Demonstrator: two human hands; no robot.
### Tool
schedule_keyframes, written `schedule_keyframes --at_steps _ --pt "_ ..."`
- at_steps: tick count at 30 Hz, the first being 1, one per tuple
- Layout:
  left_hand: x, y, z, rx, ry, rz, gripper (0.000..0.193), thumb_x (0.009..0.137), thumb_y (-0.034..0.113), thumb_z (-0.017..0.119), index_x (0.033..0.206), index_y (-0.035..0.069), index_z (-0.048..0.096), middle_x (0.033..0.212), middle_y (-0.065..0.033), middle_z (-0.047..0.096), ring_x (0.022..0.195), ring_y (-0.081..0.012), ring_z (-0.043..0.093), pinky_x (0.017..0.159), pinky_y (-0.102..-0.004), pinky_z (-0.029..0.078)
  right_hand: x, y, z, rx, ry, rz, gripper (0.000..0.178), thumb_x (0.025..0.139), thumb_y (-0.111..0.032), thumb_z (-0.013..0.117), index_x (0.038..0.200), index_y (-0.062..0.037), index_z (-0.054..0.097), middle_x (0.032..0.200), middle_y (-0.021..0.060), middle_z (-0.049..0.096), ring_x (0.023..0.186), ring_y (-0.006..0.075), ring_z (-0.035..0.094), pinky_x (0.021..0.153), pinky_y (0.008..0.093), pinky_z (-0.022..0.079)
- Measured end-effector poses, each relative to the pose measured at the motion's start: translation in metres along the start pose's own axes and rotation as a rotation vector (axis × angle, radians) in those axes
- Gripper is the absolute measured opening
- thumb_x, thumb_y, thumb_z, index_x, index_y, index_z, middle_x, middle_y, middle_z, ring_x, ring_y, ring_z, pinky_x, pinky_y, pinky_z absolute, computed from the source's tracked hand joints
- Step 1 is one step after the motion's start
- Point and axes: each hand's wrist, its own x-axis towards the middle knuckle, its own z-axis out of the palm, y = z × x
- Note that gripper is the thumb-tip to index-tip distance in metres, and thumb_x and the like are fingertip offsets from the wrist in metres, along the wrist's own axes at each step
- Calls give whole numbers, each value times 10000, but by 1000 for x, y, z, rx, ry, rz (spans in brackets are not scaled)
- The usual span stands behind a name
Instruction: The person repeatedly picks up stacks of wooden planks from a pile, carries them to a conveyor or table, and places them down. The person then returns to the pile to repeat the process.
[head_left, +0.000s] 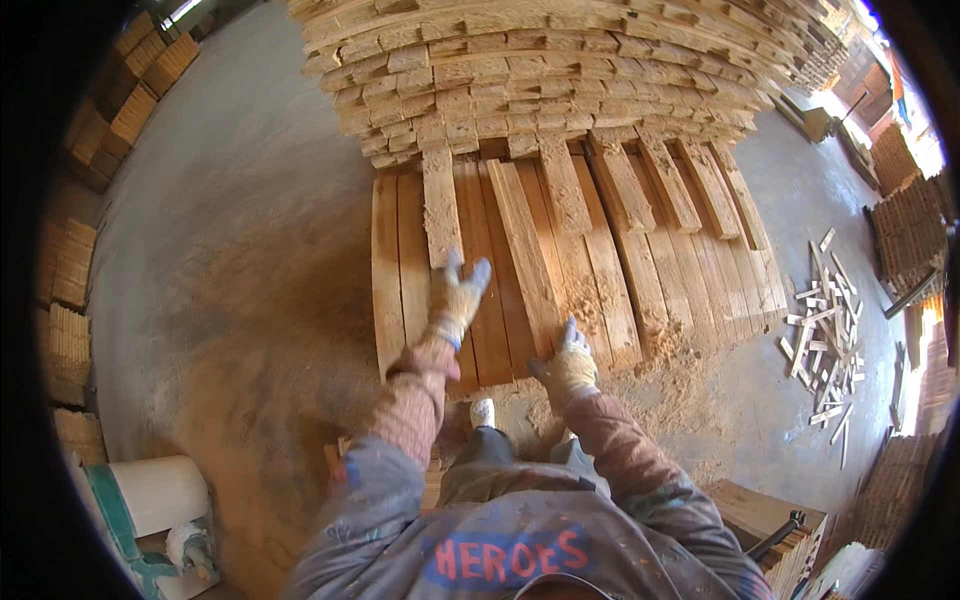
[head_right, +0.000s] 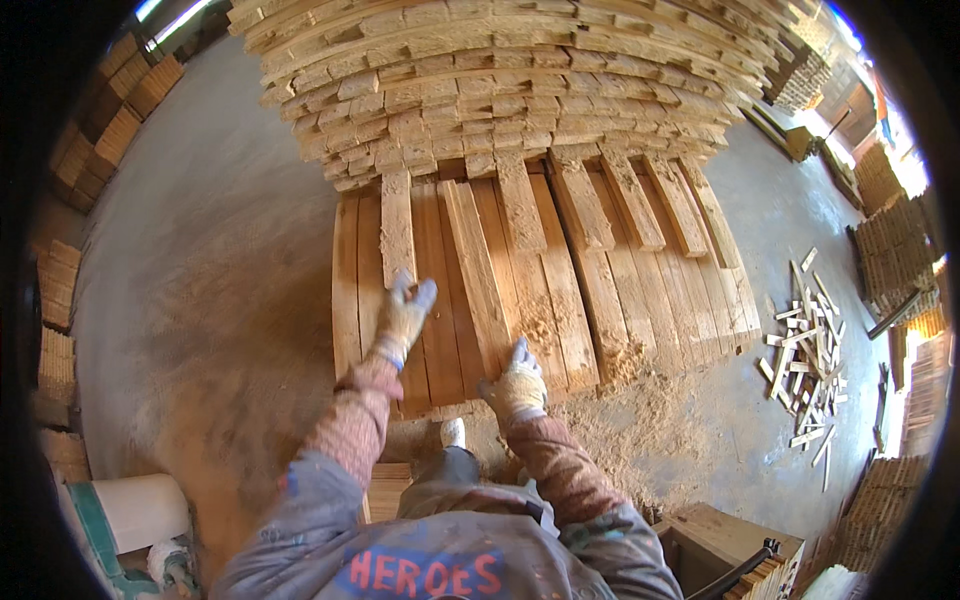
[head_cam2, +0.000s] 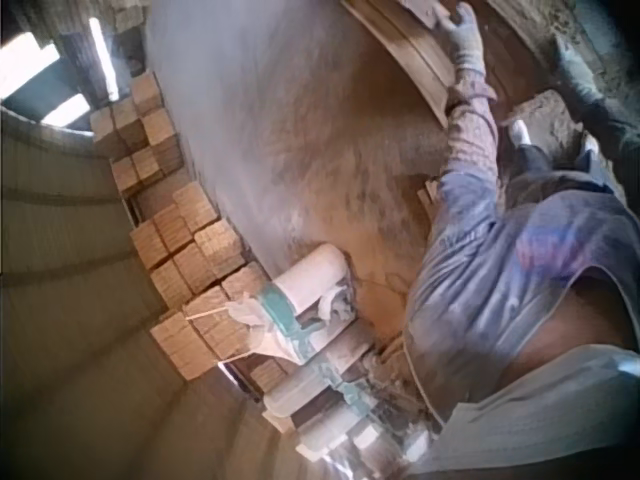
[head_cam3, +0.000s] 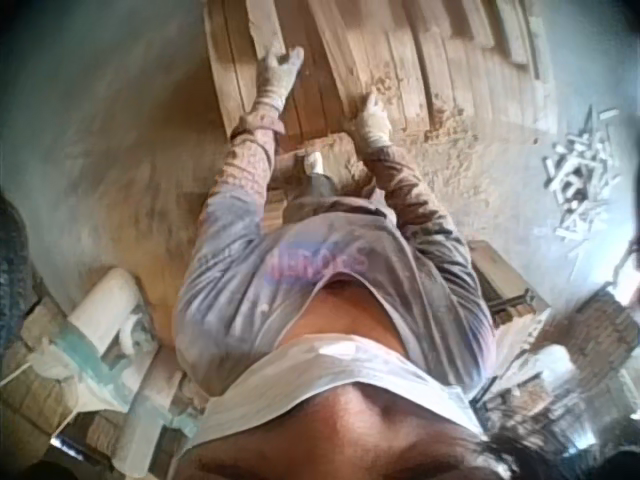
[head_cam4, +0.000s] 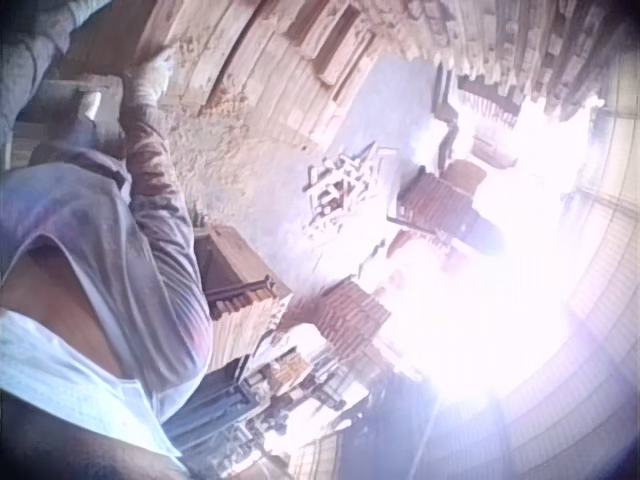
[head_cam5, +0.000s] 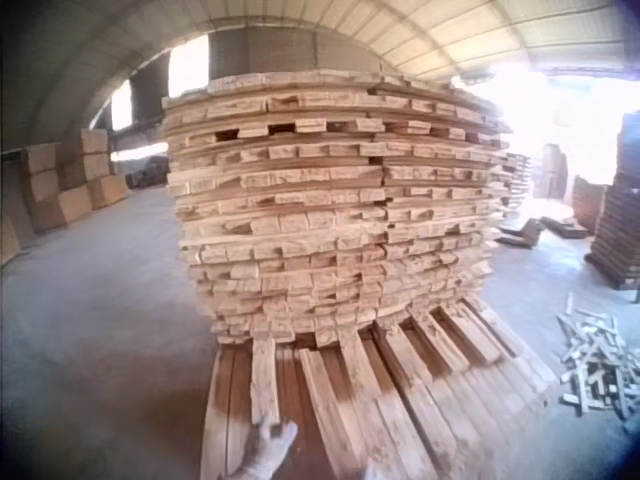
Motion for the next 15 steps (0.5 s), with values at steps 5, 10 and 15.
schedule_keyframes --at_steps 5,10,15 --pt "106 30 -32 366 195 -307 1123 826 627 740 1649 256 71 1625 -265 268 1452 -430 355 1139 -556 393 -8 -14 -1 -43 47 -10 1201 745 -393 849 1596 42 121 1491 247 442 1366 408 465 1090 485 452" --pt "111 6 -22 426 169 -307 1010 887 413 752 1644 293 95 1479 -250 394 1335 -442 462 1049 -559 471 -9 -12 9 -61 91 -28 1178 754 -385 854 1599 24 143 1470 223 474 1335 398 501 1070 479 463" --pt "12 -14 3 519 192 -233 973 888 417 734 1633 271 126 1328 -265 469 1195 -451 524 940 -549 511 -1 1 18 -52 131 -26 1154 769 -403 841 1606 6 159 1518 226 458 1373 380 490 1084 467 465"
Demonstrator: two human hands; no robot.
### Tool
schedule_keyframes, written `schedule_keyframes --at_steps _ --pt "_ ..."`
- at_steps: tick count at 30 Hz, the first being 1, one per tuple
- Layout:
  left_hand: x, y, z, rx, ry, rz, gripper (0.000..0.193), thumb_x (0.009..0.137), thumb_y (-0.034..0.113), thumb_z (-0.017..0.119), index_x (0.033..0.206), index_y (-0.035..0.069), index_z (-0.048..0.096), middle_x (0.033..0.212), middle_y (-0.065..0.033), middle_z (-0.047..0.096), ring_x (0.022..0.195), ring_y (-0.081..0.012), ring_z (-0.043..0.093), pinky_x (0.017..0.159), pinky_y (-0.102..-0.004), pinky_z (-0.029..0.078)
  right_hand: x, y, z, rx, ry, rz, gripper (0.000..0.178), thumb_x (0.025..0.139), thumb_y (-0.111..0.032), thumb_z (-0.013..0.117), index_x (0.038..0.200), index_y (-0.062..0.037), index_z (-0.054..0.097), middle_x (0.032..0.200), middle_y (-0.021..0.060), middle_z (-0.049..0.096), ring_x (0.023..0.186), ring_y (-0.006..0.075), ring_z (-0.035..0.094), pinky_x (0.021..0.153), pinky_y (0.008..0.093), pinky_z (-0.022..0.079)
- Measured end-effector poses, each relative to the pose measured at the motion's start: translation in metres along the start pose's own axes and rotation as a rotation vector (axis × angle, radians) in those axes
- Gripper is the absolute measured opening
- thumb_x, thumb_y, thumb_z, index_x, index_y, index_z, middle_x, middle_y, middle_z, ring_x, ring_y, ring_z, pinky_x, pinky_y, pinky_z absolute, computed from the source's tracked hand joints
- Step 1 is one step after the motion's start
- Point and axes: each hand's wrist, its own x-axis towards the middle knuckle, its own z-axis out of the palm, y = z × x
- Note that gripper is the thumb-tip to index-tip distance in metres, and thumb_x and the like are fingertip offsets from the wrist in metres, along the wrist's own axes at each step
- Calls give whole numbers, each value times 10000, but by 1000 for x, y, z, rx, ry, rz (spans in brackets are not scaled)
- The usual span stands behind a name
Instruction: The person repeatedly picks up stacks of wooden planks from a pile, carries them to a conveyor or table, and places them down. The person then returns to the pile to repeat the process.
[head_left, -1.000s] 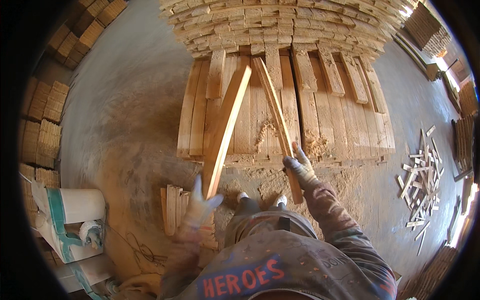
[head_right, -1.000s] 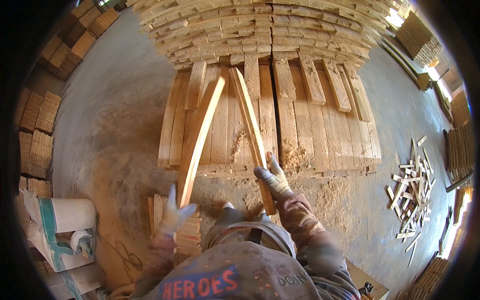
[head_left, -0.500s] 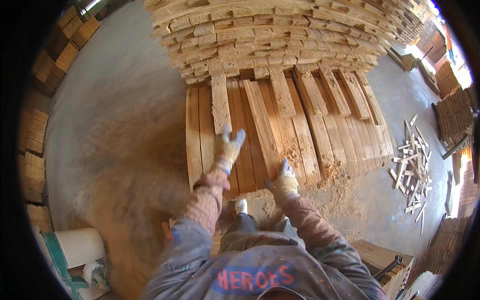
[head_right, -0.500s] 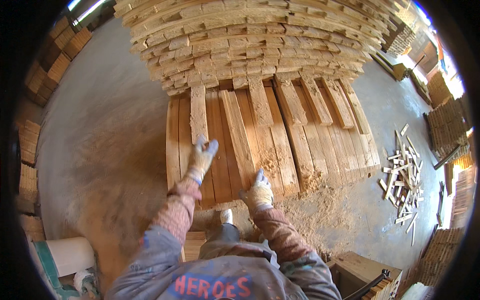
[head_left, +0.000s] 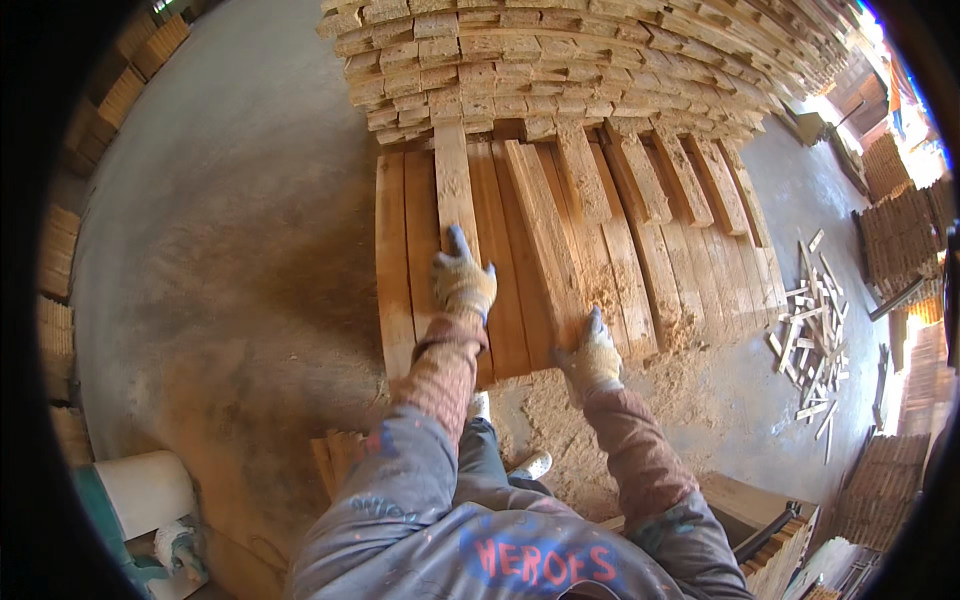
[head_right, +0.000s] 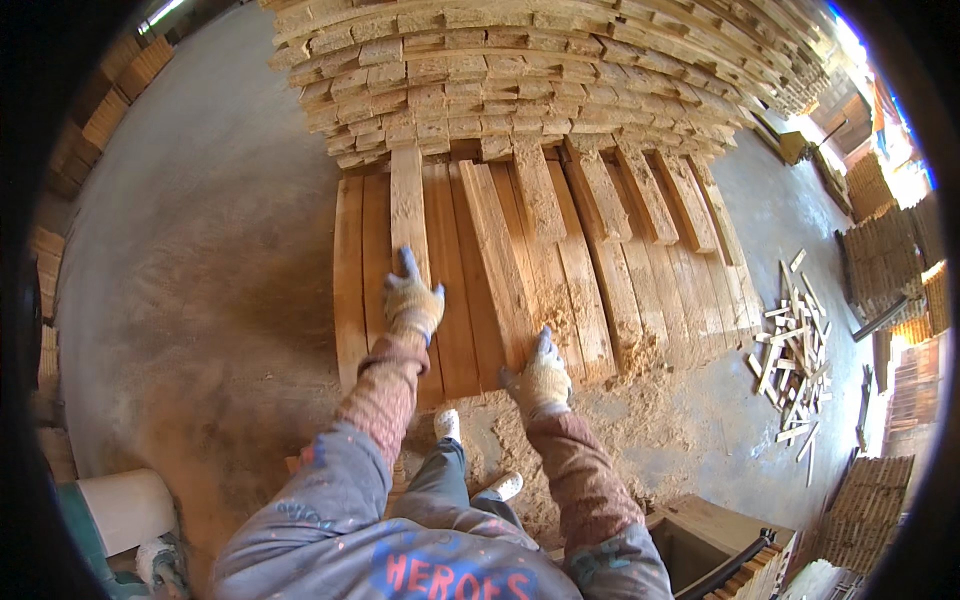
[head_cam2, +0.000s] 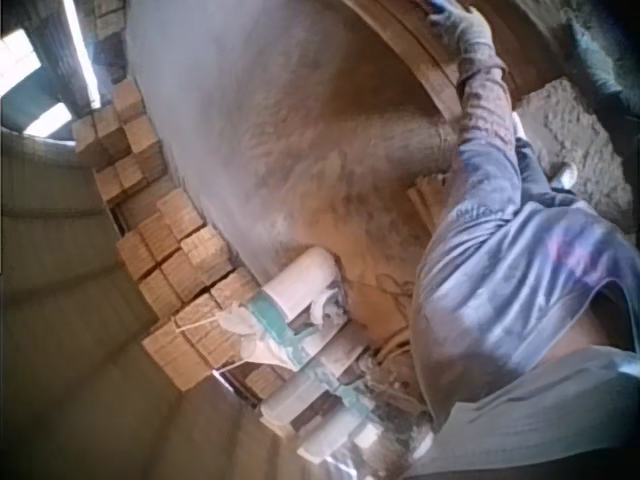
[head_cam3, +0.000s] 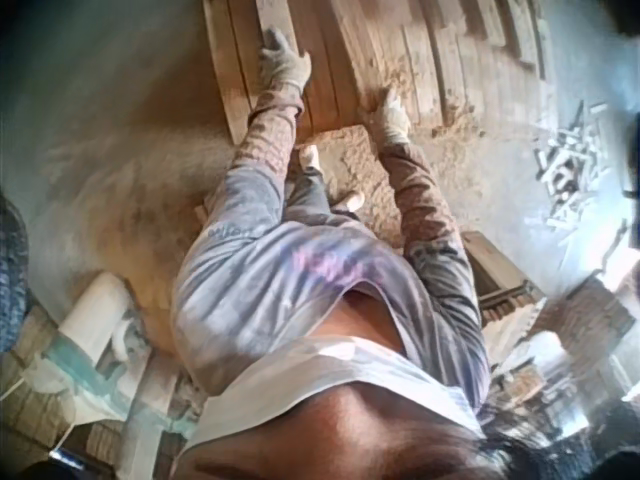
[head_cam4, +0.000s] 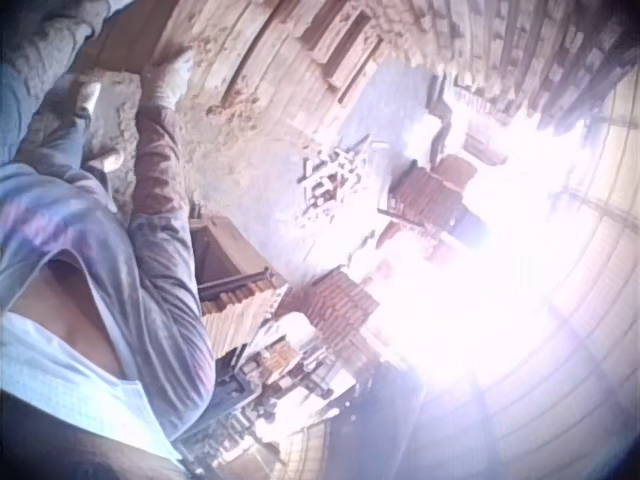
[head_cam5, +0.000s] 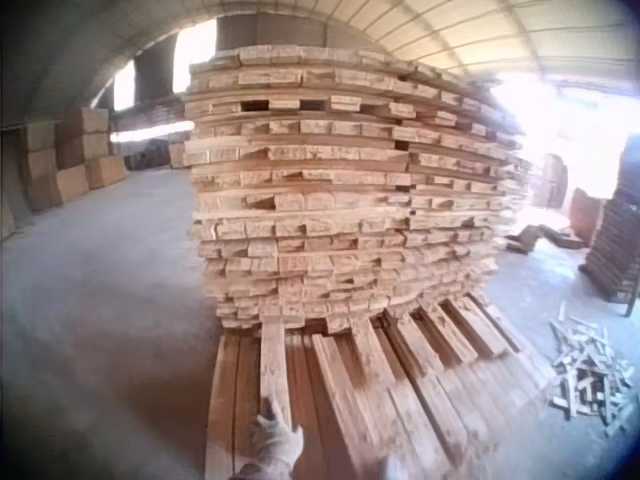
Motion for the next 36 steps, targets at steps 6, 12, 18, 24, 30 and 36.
schedule_keyframes --at_steps 6,12,18,24,30,36 --pt "-174 -74 30 -550 -179 123 1085 865 402 790 1632 69 98 1520 -304 374 1358 -440 470 1109 -448 441 -15 15 -21 316 -53 -49 855 787 -411 838 1413 -3 423 1248 239 649 1144 386 656 968 460 521" --pt "-200 -116 71 -998 -574 267 854 964 632 479 1550 18 391 1396 -158 586 1206 -222 593 992 -349 497 -67 29 12 469 -184 -154 1255 714 -682 829 1579 -18 206 1419 306 492 1336 406 514 1123 445 419" --pt "-161 -119 20 -851 -736 120 1046 890 874 371 1524 49 476 1533 -109 503 1297 -189 512 1037 -345 464 -100 -37 -14 -20 -167 -28 1339 657 -498 892 1660 -253 40 1536 308 340 1290 493 518 1047 533 473" --pt "-43 -67 15 -980 -317 291 367 970 504 641 782 192 599 691 91 478 611 -102 449 555 -296 376 -147 32 -86 1206 -190 32 1152 710 -358 900 1633 -110 257 1555 208 452 1426 297 423 1160 378 359" --pt "56 -15 91 -810 -718 441 448 1063 281 498 1477 113 538 1465 -117 558 1213 -220 584 905 -317 486 -330 81 -145 1411 433 125 1113 720 -160 900 1628 -89 260 1521 131 463 1381 222 431 1149 324 347" --pt "-95 127 132 -592 -1011 870 401 1029 158 599 1403 15 586 1283 -38 650 1124 -145 614 876 -271 493 -546 67 -105 1037 1612 674 1099 661 -375 958 1542 -67 379 1513 184 451 1411 306 422 1181 422 364"
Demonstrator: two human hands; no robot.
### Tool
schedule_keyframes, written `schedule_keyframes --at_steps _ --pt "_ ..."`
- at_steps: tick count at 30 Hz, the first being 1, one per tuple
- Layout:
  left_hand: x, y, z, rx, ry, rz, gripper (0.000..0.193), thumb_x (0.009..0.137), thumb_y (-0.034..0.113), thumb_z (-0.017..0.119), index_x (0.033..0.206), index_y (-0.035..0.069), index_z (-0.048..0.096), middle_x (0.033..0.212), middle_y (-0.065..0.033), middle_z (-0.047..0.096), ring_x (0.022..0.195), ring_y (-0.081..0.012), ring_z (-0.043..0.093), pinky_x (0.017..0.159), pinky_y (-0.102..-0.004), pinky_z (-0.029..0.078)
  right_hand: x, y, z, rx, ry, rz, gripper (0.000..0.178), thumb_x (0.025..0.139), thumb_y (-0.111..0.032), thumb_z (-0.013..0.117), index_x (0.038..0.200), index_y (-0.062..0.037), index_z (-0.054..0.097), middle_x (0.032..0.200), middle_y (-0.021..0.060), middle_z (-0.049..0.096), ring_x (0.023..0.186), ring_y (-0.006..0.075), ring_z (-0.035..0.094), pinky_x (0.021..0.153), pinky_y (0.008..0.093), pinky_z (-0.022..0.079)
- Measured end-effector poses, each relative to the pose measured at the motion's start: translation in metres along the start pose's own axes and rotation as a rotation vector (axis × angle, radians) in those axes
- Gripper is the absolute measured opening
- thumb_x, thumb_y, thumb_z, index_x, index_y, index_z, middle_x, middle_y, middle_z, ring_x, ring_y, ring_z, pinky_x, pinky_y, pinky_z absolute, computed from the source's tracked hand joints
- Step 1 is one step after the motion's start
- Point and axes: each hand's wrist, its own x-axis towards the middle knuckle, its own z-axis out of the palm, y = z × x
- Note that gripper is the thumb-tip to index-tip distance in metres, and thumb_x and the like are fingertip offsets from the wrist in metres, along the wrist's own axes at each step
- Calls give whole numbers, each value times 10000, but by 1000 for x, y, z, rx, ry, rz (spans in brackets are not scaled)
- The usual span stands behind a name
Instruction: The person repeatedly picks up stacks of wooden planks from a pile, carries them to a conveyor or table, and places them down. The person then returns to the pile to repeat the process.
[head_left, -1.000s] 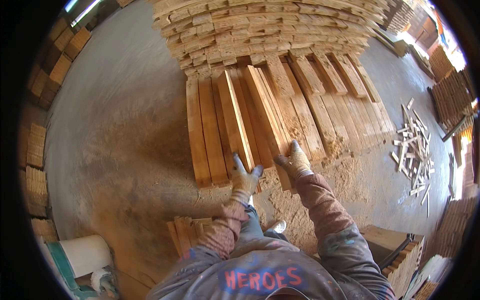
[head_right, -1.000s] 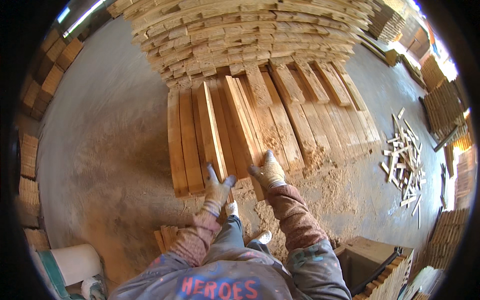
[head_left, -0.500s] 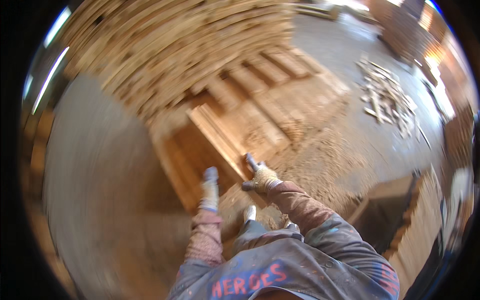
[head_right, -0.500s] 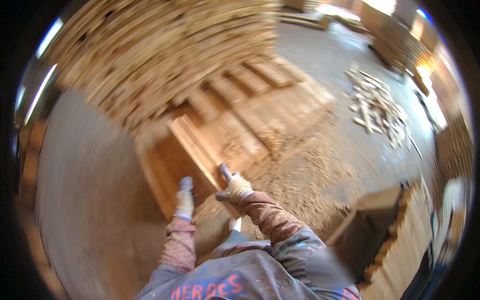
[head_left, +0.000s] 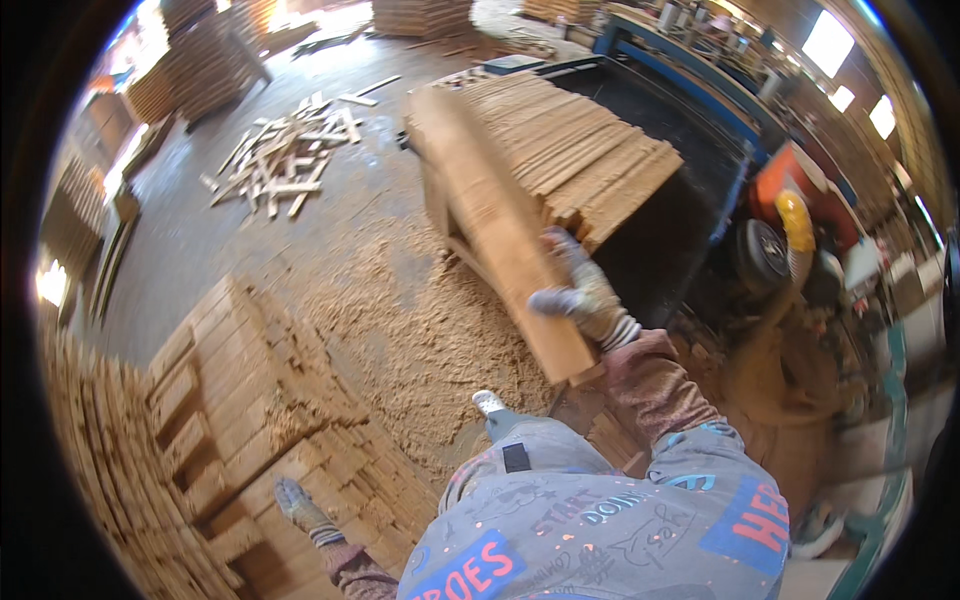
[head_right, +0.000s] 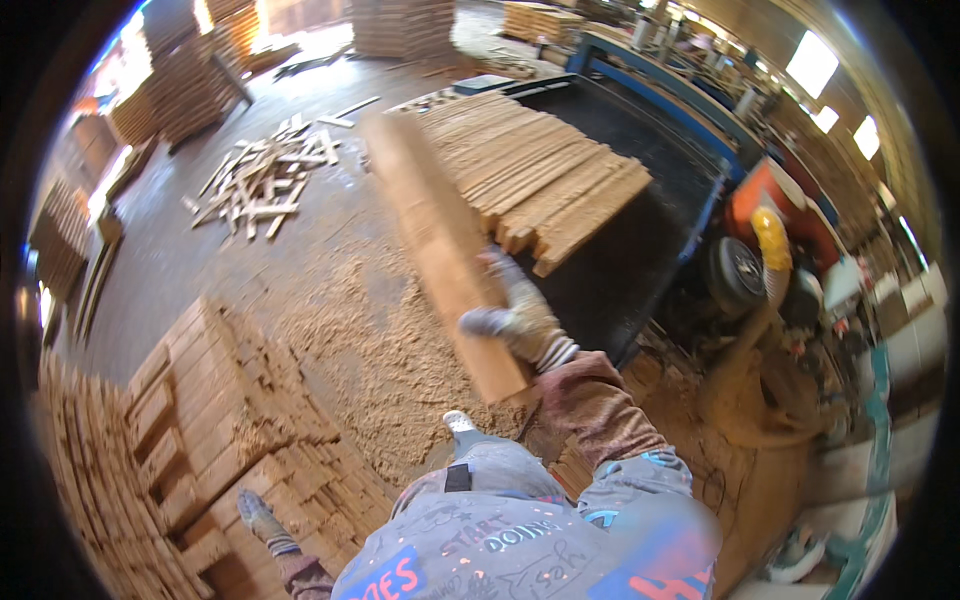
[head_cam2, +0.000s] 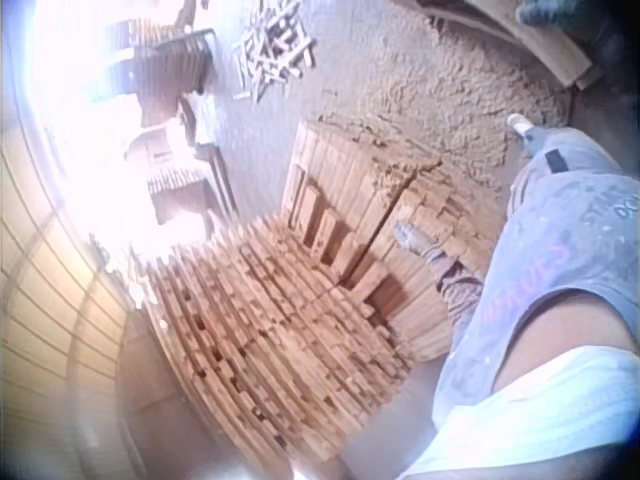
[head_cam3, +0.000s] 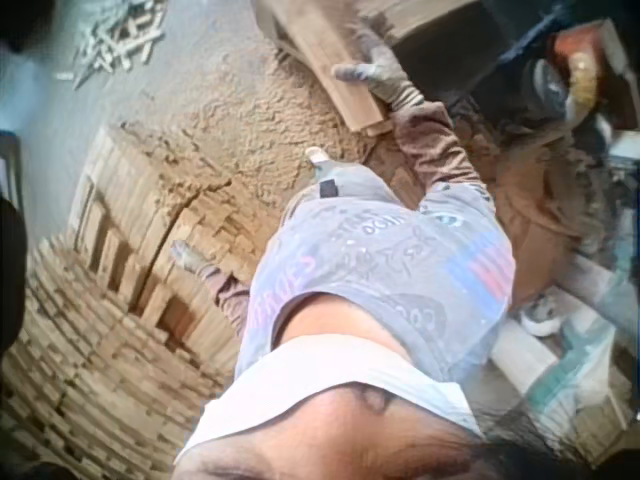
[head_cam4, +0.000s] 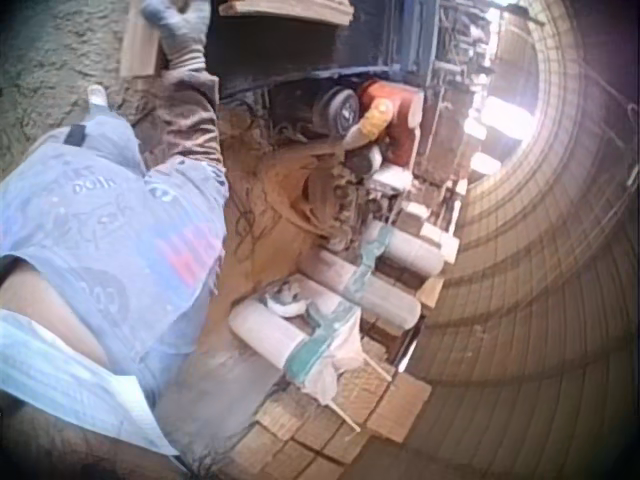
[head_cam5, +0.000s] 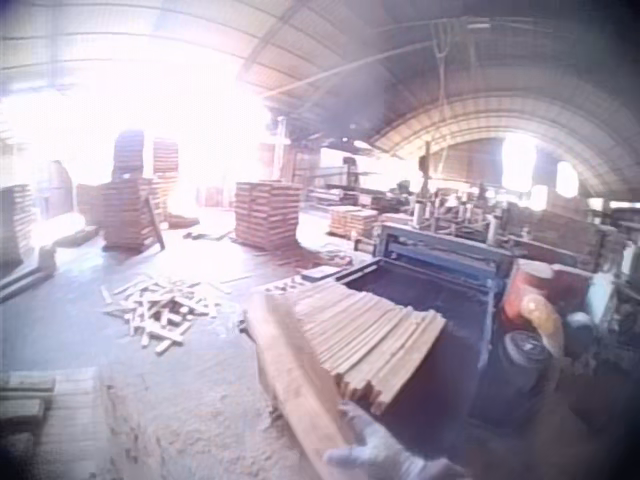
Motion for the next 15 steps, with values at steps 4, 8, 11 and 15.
schedule_keyframes --at_steps 4,8,11,15 --pt "35 63 101 -106 -226 140 395 1033 166 611 1389 -4 589 1322 -52 633 1180 -149 582 1016 -283 468 11 42 -119 -495 740 -76 1008 720 -322 909 1568 -200 379 1273 232 628 1098 343 672 988 473 570" --pt "55 71 139 -81 -224 251 317 1029 131 613 1313 -11 634 1283 -80 656 1165 -166 593 1024 -314 478 71 80 -196 -1133 1150 -7 854 752 -364 889 1453 -46 517 1363 241 624 1272 316 590 1087 385 438" --pt "44 53 166 112 -116 546 298 1023 120 607 1296 7 650 1086 -35 681 898 -90 605 804 -247 532 107 107 -237 -391 925 93 628 802 -332 866 1272 -15 594 1108 185 702 987 342 660 939 455 531" --pt "10 94 196 246 -105 296 343 968 142 697 1272 -12 660 1208 -102 683 1114 -192 637 999 -334 515 141 201 -332 -843 812 228 696 935 -422 736 1445 -20 488 1275 219 636 1076 387 632 934 495 546"
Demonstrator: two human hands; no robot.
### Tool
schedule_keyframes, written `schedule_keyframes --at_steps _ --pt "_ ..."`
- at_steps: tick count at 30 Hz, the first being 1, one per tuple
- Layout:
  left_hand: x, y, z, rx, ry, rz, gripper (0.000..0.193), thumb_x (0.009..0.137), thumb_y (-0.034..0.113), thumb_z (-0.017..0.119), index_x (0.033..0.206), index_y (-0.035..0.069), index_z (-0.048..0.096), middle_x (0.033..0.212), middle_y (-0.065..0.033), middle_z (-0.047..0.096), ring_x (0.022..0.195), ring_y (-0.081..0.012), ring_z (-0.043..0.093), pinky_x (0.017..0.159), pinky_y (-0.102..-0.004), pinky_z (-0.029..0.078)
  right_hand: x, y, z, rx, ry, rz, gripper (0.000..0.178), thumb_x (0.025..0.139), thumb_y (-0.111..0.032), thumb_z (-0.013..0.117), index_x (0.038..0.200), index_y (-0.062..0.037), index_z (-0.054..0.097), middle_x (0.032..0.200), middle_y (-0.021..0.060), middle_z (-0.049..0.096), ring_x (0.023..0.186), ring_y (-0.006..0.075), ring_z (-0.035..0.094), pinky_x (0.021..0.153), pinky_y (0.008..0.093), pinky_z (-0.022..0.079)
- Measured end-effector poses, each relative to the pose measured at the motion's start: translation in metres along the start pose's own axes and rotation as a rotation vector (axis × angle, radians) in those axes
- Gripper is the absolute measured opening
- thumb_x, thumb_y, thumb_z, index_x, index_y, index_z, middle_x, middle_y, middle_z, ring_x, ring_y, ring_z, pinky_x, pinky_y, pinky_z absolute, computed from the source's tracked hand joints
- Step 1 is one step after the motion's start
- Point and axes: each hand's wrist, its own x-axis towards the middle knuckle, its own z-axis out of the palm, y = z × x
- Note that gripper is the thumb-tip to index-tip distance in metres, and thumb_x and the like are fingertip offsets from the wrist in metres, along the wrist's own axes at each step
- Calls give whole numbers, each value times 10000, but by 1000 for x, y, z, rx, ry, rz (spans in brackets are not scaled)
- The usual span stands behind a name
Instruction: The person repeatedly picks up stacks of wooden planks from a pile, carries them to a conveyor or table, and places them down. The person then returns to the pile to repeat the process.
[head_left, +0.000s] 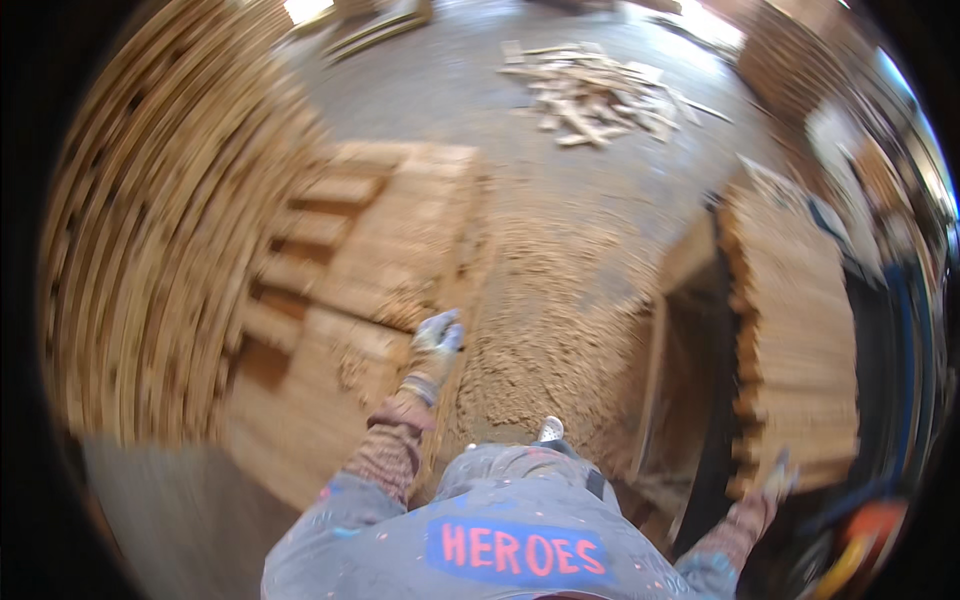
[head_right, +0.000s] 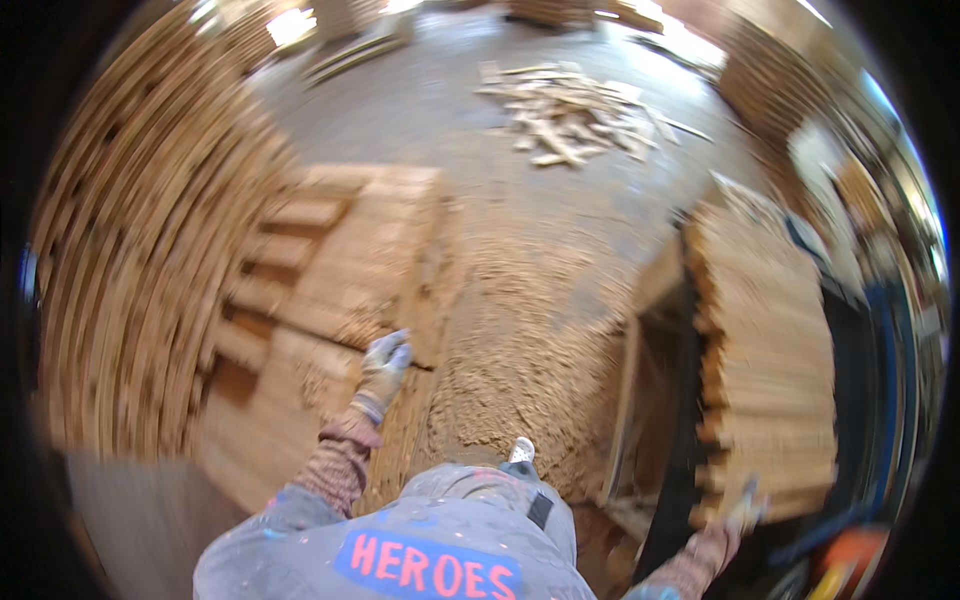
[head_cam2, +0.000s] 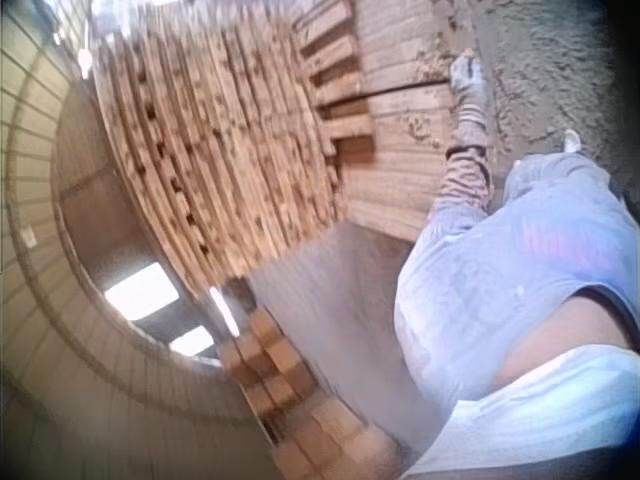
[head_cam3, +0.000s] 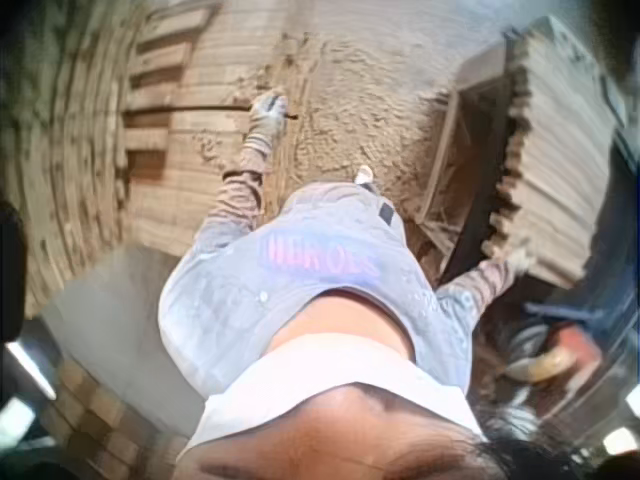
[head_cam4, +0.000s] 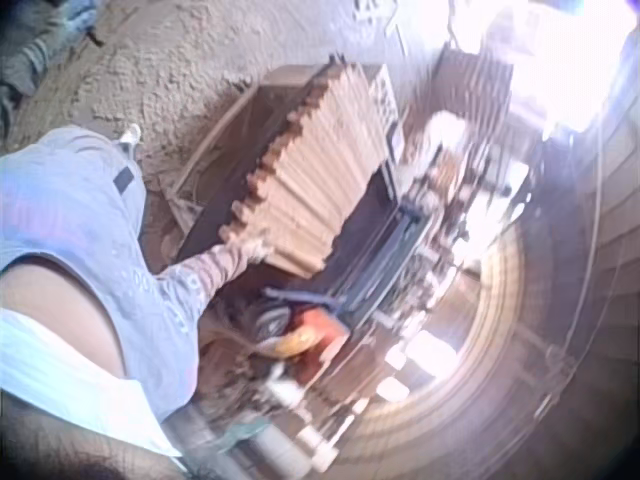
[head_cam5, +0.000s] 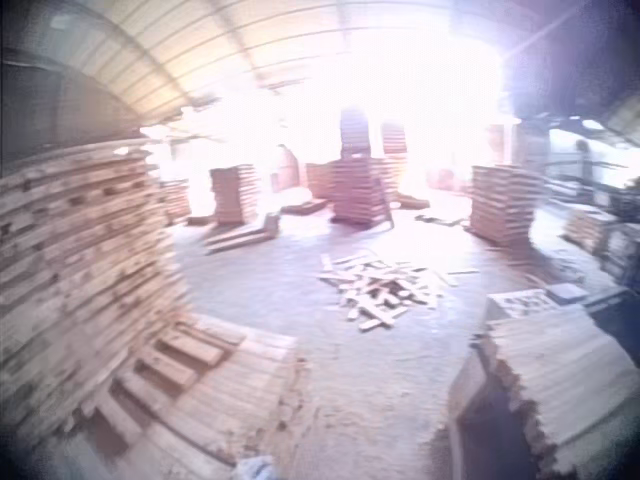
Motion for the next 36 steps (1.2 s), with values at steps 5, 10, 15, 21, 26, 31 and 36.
schedule_keyframes --at_steps 5,10,15,21,26,31,36 --pt "-26 -36 -90 56 369 -189 413 936 125 718 1317 -3 627 1214 -107 685 1144 -214 633 1004 -326 506 44 -130 43 -705 58 -283 751 942 -341 726 1510 32 406 1447 262 514 1297 383 513 1081 482 438" --pt "-16 -122 -208 -5 1003 -453 593 885 300 753 1356 1 553 1250 -151 596 1103 -271 553 977 -389 479 7 -370 143 -190 -109 -930 733 960 -276 708 1529 50 380 1513 263 470 1371 351 476 1138 423 389" --pt "29 -145 -307 288 1152 -846 1074 798 575 787 1560 -21 320 1567 -281 410 1453 -420 398 1199 -458 330 -252 -533 390 270 -837 -1373 647 963 -226 723 1508 -12 449 1260 141 635 1057 289 610 961 385 494" --pt "81 -175 -365 -72 1020 -1087 1373 695 667 847 1579 -107 136 1582 -306 366 1507 -361 330 1225 -420 296 -719 -599 375 160 -1550 -1879 954 822 -365 840 1580 -84 333 1406 242 553 1263 397 580 1021 461 497" --pt "46 -293 -380 -294 1232 -854 1252 738 679 812 1515 -149 286 1514 -295 454 1405 -350 458 1166 -432 362 -928 -622 370 -118 -1600 -1968 1167 755 -599 800 1640 -179 166 1479 295 451 1286 465 553 998 536 504" --pt "67 -312 -366 -371 1364 -735 1143 744 707 792 1406 -162 455 1409 -291 558 1325 -372 534 1095 -456 423 -1015 -626 374 -423 -1505 -2025 1159 804 -545 747 1659 -258 19 1418 254 539 1211 404 633 954 551 528" --pt "85 -296 -351 -403 1327 -620 826 908 516 713 1355 -150 517 1357 -253 610 1262 -321 590 1029 -426 475 -970 -616 399 -413 -1561 -2012 1146 830 -454 740 1653 -226 -25 1296 280 592 1130 437 658 897 522 565"
